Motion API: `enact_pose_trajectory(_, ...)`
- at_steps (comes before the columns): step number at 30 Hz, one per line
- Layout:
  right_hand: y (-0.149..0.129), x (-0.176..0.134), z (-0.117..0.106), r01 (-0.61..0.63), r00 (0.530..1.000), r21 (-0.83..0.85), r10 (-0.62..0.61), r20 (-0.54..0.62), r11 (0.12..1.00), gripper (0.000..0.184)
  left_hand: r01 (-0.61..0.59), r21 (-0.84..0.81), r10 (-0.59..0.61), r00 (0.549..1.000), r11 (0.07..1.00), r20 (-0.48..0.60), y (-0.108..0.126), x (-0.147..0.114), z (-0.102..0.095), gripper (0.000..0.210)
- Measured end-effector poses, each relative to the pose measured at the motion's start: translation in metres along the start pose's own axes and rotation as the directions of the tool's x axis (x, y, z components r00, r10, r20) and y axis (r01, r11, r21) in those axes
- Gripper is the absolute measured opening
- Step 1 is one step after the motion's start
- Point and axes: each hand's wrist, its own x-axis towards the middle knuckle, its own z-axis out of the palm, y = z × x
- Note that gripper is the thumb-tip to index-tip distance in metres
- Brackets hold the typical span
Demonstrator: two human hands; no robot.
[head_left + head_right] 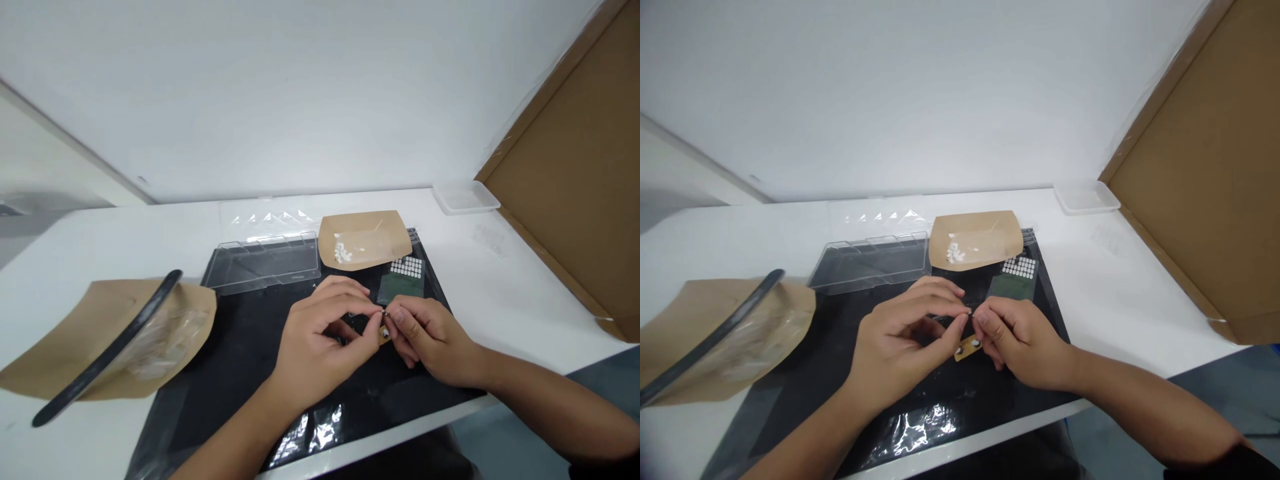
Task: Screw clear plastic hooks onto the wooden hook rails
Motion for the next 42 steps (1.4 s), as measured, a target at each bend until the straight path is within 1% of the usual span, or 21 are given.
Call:
enact_pose_trajectory(6,0.0005,0.001,0.0002,-0.035,0.999,0.096,0.033,0.021,0.995,0.046,0.116,-0.067,-0.116,0.993,0.991,0.013,0.0005,0.0003,-0.0014,0.008)
enact_pose_trajectory(11,0.0009,0.0034,-0.0003,-0.06,0.997,0.189,0.051,0.05,0.98,0.046,0.223,-0.13,-0.22,0.975,0.966,0.034,-0.0015,0.0,-0.0011,0.007)
enact_pose_trajectory(15,0.0008,0.0052,-0.0014,-0.077,0.995,0.258,0.058,0.08,0.963,0.046,0.282,-0.196,-0.277,0.959,0.939,0.049,-0.0033,-0.0005,0.0004,0.008)
enact_pose_trajectory(17,0.0007,0.0055,-0.0017,-0.083,0.994,0.266,0.063,0.086,0.96,0.046,0.3,-0.199,-0.293,0.954,0.933,0.068,-0.0038,-0.0008,0.0004,0.008)
enact_pose_trajectory(19,0.0006,0.0054,-0.0017,-0.084,0.994,0.262,0.063,0.085,0.961,0.045,0.296,-0.17,-0.287,0.955,0.94,0.074,-0.004,-0.001,0.0,0.008)
enact_pose_trajectory(21,0.0005,0.0048,-0.0014,-0.07,0.996,0.238,0.056,0.068,0.969,0.045,0.262,-0.125,-0.256,0.964,0.957,0.065,-0.0037,-0.0009,-0.0007,0.009)
enact_pose_trajectory(23,0.0008,0.0041,-0.001,-0.045,0.999,0.175,0.041,0.03,0.983,0.045,0.203,-0.07,-0.2,0.978,0.977,0.051,-0.0029,-0.0006,-0.0012,0.008)
enact_pose_trajectory(26,0.0023,0.0037,-0.0006,-0.003,0.999,0.038,0.004,-0.033,0.999,0.043,0.111,0.022,-0.111,0.993,0.994,0.025,-0.0012,0.0001,-0.0013,0.008)
enact_pose_trajectory(29,0.0041,0.0041,-0.0006,0.018,0.998,-0.055,-0.022,-0.057,0.998,0.042,0.049,0.071,-0.051,0.998,0.996,0.024,0.0001,0.0008,-0.0009,0.008)
enact_pose_trajectory(32,0.0043,0.0037,-0.0007,0.026,0.998,-0.094,-0.032,-0.059,0.995,0.042,0.006,0.079,-0.009,0.999,0.997,0.041,0.0004,0.0014,-0.0012,0.008)
enact_pose_trajectory(35,0.0026,0.0023,-0.0012,0.018,0.998,-0.078,-0.022,-0.052,0.997,0.043,0.015,0.053,-0.018,0.998,0.998,0.052,-0.0003,0.0015,-0.0028,0.009)
enact_pose_trajectory(39,0.0005,0.0022,-0.0025,-0.005,0.999,-0.005,0.005,-0.035,1.0,0.044,0.11,0.009,-0.111,0.99,0.994,0.084,-0.0007,0.0012,-0.0044,0.011)
enact_pose_trajectory(42,0.0002,0.0037,-0.0034,-0.014,1.0,0.061,0.015,-0.01,0.998,0.045,0.15,0.0,-0.149,0.984,0.989,0.098,-0.0001,0.0011,-0.0042,0.012)
